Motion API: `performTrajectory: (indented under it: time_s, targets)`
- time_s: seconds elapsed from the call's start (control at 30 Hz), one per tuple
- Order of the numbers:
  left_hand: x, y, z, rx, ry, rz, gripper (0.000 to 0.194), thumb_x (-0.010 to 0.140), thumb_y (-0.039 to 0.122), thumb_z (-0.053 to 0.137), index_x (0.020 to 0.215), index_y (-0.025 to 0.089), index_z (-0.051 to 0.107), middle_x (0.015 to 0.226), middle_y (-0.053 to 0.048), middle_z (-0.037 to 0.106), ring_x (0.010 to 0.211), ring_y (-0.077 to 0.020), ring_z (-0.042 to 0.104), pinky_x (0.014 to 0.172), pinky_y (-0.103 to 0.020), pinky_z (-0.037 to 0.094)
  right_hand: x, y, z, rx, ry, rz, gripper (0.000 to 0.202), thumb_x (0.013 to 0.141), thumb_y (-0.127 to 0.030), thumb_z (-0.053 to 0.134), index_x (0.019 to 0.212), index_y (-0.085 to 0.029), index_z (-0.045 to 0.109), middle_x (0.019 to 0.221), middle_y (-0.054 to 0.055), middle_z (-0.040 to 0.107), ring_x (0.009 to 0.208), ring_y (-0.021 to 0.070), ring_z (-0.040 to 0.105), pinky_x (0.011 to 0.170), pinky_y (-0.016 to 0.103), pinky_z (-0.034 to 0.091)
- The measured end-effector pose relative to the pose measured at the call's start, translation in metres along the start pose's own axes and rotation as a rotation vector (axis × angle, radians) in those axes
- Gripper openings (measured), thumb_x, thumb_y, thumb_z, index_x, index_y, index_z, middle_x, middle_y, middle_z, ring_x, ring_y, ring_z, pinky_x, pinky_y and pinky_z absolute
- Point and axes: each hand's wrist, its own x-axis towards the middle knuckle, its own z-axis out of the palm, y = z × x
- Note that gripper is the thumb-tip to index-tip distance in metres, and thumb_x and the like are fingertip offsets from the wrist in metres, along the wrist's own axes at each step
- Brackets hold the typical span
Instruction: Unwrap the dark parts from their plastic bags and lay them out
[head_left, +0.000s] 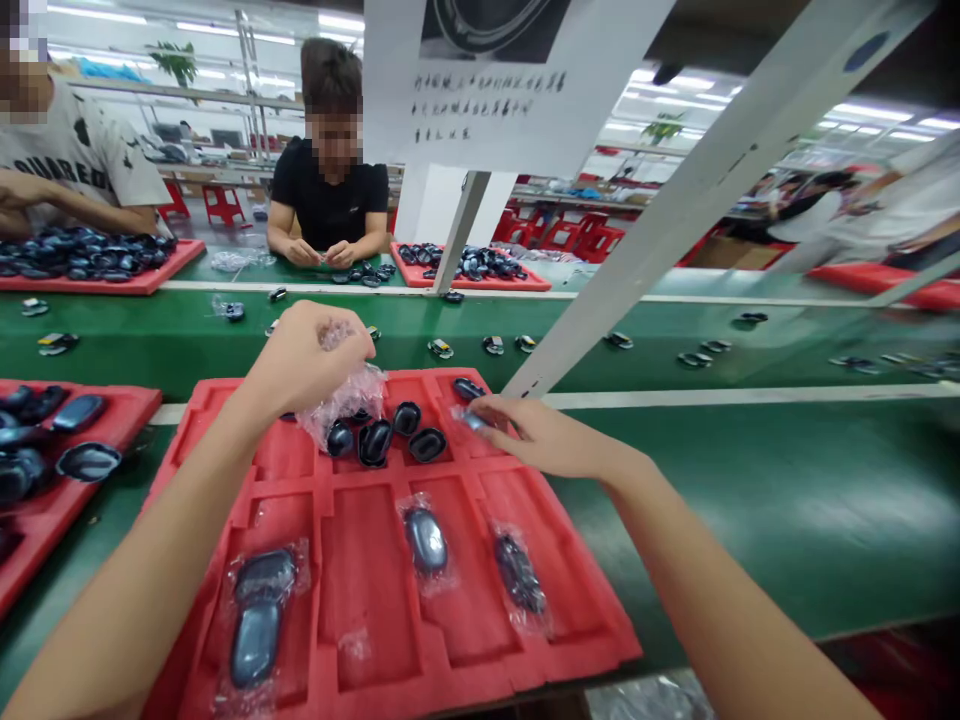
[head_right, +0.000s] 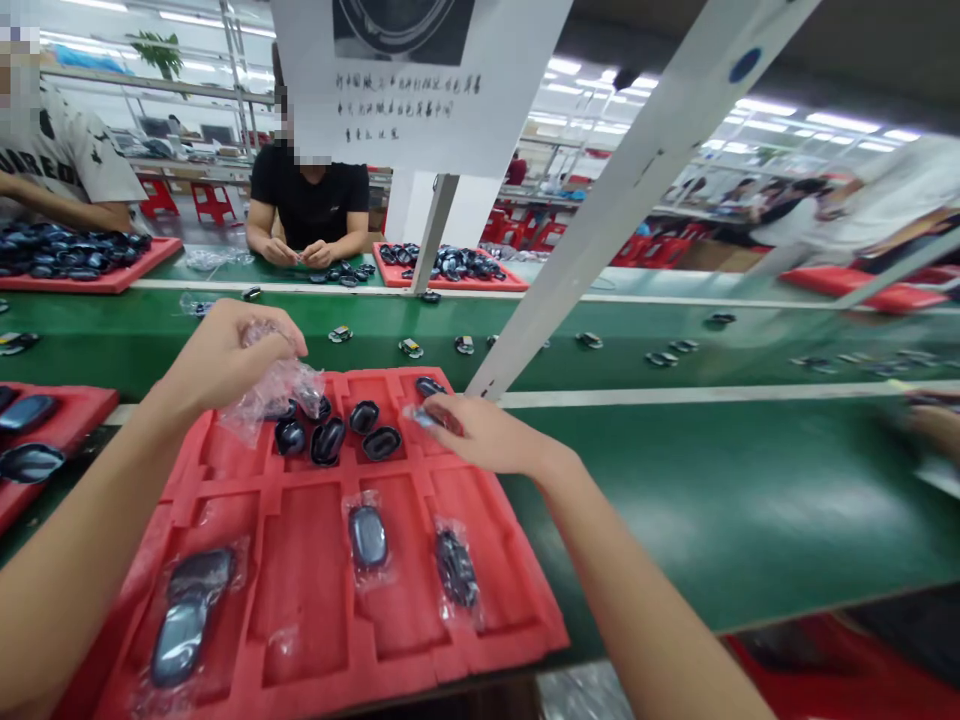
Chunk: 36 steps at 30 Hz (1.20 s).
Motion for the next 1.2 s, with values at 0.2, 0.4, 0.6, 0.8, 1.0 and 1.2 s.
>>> performTrajectory:
  time_s: [0.2, 0.4, 0.6, 0.8, 1.0, 1.2]
  targets:
    - [-0.002, 0.004, 0.001, -0.005, -0.103, 0.028, 0.034, 0.079, 0.053, 0.074, 0.084, 0.020, 0.077, 0.067, 0.001, 0.066, 0.060, -0.0135, 0.050, 0.059, -0.027, 0.037, 0.044, -0.054, -0.016, 0.575, 0.330, -0.034, 0.030, 0.104, -0.047, 0.037, 0.115, -0.021, 0.050, 0.082, 0.003, 0.068, 0.063, 0.0163, 0.059, 0.060, 0.029, 0.047]
    - [0.000, 0.007, -0.009, -0.094, 0.103, 0.061, 0.026, 0.085, 0.043, 0.067, 0.077, 0.018, 0.073, 0.073, -0.001, 0.071, 0.068, -0.0157, 0.058, 0.064, -0.026, 0.045, 0.084, -0.100, -0.030, 0.243, 0.522, -0.283, 0.023, 0.101, -0.038, 0.047, 0.084, -0.023, 0.045, 0.064, -0.004, 0.047, 0.057, 0.0131, 0.042, 0.059, 0.027, 0.033]
    - [-0.001, 0.011, -0.009, -0.055, 0.033, -0.002, 0.029, 0.082, 0.039, 0.065, 0.063, 0.017, 0.061, 0.057, 0.003, 0.055, 0.056, -0.0114, 0.044, 0.052, -0.024, 0.034, 0.092, -0.092, -0.032, 0.175, 0.566, -0.429, 0.038, 0.102, -0.034, 0.042, 0.066, -0.022, 0.033, 0.060, -0.003, 0.036, 0.058, 0.0124, 0.033, 0.060, 0.028, 0.028]
    - [-0.003, 0.013, -0.006, -0.063, -0.006, 0.041, 0.021, 0.080, 0.033, 0.061, 0.067, 0.018, 0.063, 0.056, 0.003, 0.056, 0.051, -0.0108, 0.043, 0.049, -0.025, 0.033, 0.103, -0.077, -0.031, 0.522, 0.437, -0.361, 0.056, 0.098, -0.066, 0.046, 0.064, -0.022, 0.038, 0.059, -0.005, 0.032, 0.053, 0.0107, 0.028, 0.052, 0.027, 0.025]
    - [-0.001, 0.006, -0.014, 0.097, 0.056, 0.041, 0.040, 0.086, 0.045, 0.065, 0.057, 0.018, 0.057, 0.048, 0.004, 0.045, 0.049, -0.0099, 0.035, 0.048, -0.026, 0.025, 0.089, -0.091, -0.035, 0.160, 0.584, -0.350, 0.033, 0.093, -0.046, 0.062, 0.074, -0.021, 0.056, 0.064, -0.001, 0.053, 0.058, 0.0136, 0.044, 0.062, 0.029, 0.034]
    - [-0.001, 0.006, -0.016, -0.106, -0.109, -0.036, 0.040, 0.088, 0.045, 0.064, 0.058, 0.018, 0.062, 0.052, 0.001, 0.052, 0.049, -0.0106, 0.041, 0.047, -0.026, 0.030, 0.088, -0.094, -0.038, -0.055, 0.882, -0.093, 0.028, 0.102, -0.027, 0.041, 0.095, -0.018, 0.066, 0.078, 0.009, 0.067, 0.070, 0.0214, 0.058, 0.069, 0.034, 0.038]
